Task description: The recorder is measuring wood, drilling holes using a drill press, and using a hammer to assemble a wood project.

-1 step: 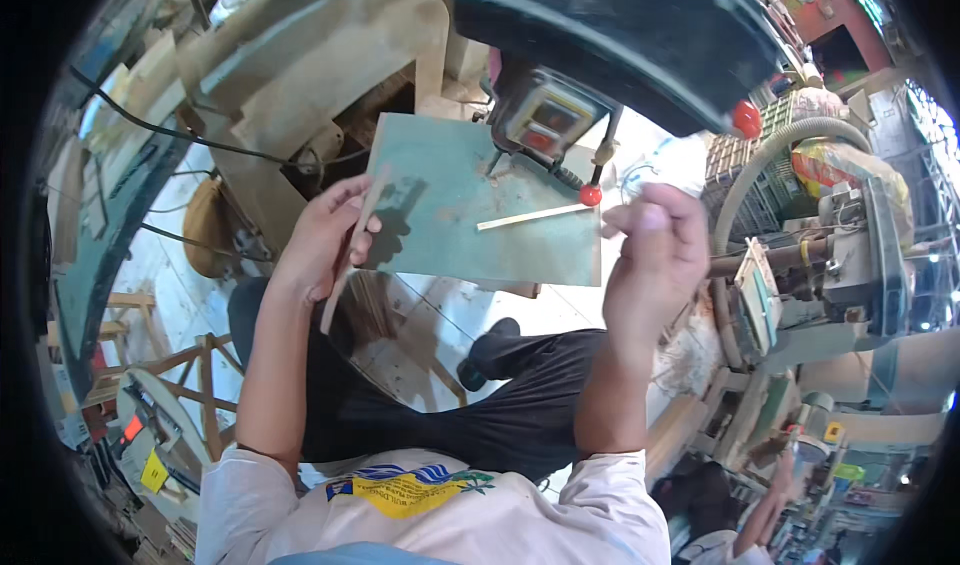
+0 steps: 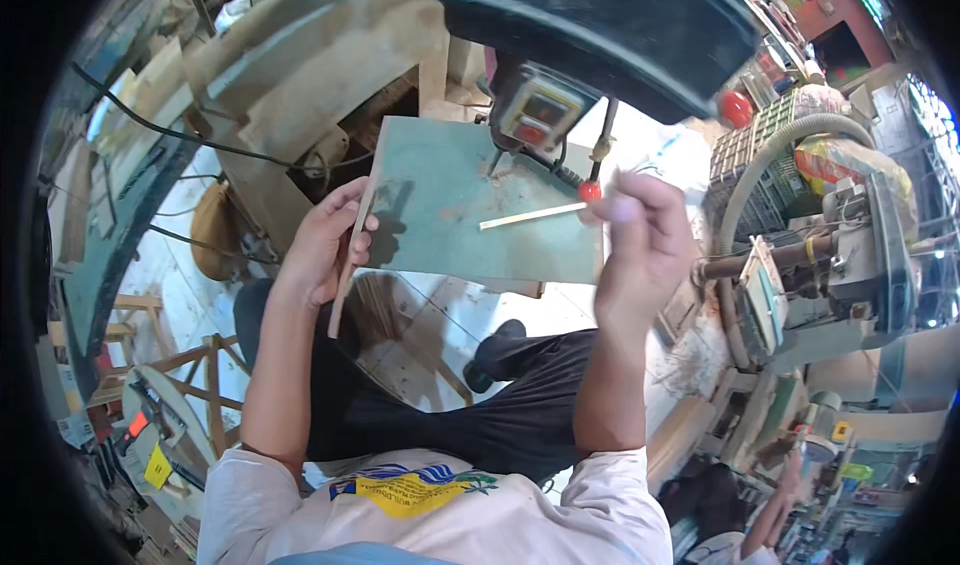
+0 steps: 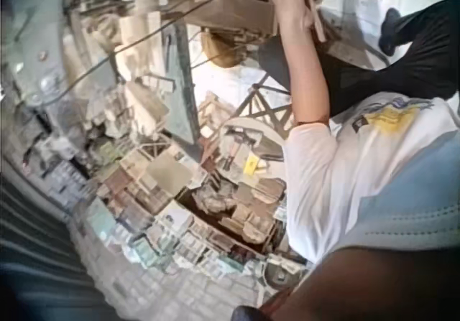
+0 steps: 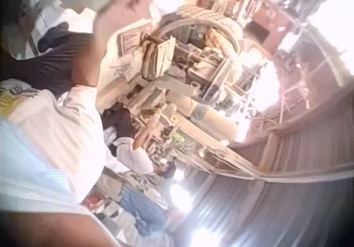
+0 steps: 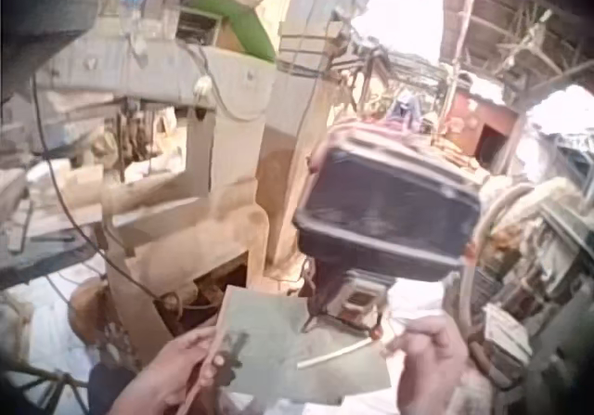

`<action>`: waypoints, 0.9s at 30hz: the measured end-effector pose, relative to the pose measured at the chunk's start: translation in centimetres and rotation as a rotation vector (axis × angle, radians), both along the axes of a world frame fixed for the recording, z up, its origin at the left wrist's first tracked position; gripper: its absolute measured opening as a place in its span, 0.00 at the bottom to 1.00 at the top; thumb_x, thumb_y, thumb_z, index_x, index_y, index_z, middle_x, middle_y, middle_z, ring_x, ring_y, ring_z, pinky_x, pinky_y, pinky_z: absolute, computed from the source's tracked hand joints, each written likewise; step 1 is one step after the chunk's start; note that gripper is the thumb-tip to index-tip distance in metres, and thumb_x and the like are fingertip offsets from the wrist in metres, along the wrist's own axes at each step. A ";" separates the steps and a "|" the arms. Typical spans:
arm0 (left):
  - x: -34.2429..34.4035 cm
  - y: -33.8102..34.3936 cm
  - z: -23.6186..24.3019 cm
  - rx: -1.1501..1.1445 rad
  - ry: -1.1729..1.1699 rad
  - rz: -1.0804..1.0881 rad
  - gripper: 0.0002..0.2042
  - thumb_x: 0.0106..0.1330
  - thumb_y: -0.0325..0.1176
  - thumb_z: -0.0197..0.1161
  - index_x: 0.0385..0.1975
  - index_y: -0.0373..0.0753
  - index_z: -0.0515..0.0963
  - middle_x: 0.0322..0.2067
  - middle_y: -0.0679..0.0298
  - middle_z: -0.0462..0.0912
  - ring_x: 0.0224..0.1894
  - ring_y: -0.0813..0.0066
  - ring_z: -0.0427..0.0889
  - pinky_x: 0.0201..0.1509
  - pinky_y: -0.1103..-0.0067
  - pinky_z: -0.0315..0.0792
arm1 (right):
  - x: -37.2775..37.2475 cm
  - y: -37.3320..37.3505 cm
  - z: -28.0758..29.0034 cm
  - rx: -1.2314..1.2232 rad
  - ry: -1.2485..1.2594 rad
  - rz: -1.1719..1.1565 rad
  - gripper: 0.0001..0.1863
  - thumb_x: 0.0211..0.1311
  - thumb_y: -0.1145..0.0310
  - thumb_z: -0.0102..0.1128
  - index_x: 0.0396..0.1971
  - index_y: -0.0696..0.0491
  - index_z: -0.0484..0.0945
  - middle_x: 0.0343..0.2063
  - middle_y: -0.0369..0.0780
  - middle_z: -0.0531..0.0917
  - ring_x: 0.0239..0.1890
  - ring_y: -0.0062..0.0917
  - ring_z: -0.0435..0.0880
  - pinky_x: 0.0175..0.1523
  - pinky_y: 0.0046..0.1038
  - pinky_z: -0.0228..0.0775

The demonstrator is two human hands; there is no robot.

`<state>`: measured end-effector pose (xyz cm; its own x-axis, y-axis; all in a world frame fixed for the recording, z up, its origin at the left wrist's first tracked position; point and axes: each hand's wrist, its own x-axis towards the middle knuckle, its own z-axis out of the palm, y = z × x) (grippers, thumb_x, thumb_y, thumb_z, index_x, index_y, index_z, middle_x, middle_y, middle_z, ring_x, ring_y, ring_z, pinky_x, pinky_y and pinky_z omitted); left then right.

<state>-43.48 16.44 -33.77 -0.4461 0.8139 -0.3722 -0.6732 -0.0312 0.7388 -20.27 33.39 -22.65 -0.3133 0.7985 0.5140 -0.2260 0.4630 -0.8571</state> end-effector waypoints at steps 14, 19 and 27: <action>5.8 -3.0 4.6 0.363 -0.183 0.021 0.09 0.73 0.32 0.53 0.46 0.35 0.73 0.36 0.62 0.81 0.32 0.76 0.78 0.36 0.78 0.74 | -6.1 -0.7 1.8 0.299 -0.096 -0.204 0.20 0.56 0.67 0.73 0.40 0.59 0.71 0.33 0.35 0.75 0.33 0.15 0.74 0.39 0.16 0.70; 6.0 -3.1 5.0 0.406 -0.221 -0.005 0.09 0.73 0.32 0.53 0.46 0.35 0.74 0.36 0.61 0.81 0.32 0.75 0.78 0.36 0.78 0.74 | -6.7 -0.7 1.4 0.427 -0.097 -0.312 0.22 0.55 0.62 0.74 0.38 0.61 0.73 0.32 0.38 0.77 0.32 0.19 0.77 0.35 0.20 0.74; 7.2 -3.9 5.7 0.458 -0.197 -0.017 0.09 0.72 0.32 0.54 0.46 0.36 0.74 0.35 0.61 0.80 0.33 0.74 0.80 0.36 0.77 0.75 | -5.8 -0.8 2.2 0.470 -0.197 -0.322 0.22 0.55 0.60 0.74 0.37 0.61 0.75 0.30 0.42 0.79 0.30 0.27 0.80 0.38 0.26 0.76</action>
<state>-36.27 12.49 -28.09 -0.3889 0.9199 -0.0504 -0.8016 -0.3109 0.5108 -26.10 32.59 -20.46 -0.2187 0.5703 0.7918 0.1306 0.8212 -0.5555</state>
